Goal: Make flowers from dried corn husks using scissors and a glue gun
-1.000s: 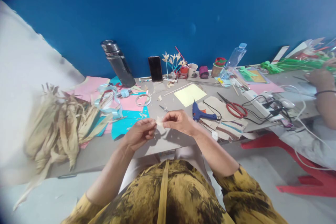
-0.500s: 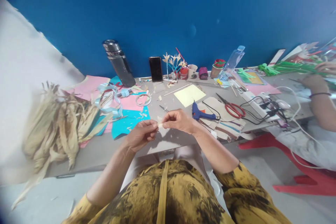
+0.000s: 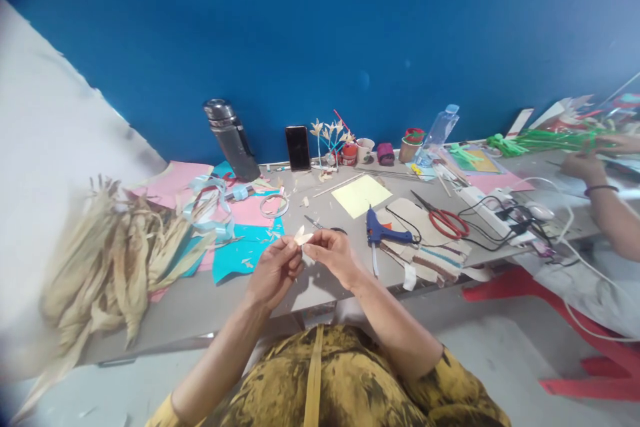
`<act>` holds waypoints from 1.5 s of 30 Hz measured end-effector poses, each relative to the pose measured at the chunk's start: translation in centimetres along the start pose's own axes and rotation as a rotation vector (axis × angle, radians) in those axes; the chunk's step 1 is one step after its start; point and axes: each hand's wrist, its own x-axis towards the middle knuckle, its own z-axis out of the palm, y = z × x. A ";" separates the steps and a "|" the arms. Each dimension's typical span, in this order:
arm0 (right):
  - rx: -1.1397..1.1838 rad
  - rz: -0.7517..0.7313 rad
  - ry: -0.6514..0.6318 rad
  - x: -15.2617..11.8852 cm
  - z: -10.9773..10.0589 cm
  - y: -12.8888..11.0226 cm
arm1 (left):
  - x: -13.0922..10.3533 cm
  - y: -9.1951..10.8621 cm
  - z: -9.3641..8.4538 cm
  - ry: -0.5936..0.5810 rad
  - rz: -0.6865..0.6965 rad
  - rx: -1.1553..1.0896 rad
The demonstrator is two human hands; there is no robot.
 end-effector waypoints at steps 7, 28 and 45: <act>0.088 -0.043 -0.013 0.2 1.6 -0.3 | 0.2 -0.7 0.5 0.019 0.048 -0.053; 0.229 -0.013 0.168 1.2 3.0 -0.8 | 1.0 -0.8 0.5 0.006 0.112 -0.183; 0.384 -0.039 0.210 0.9 3.7 -0.3 | 1.0 -0.6 1.4 -0.042 0.028 -0.334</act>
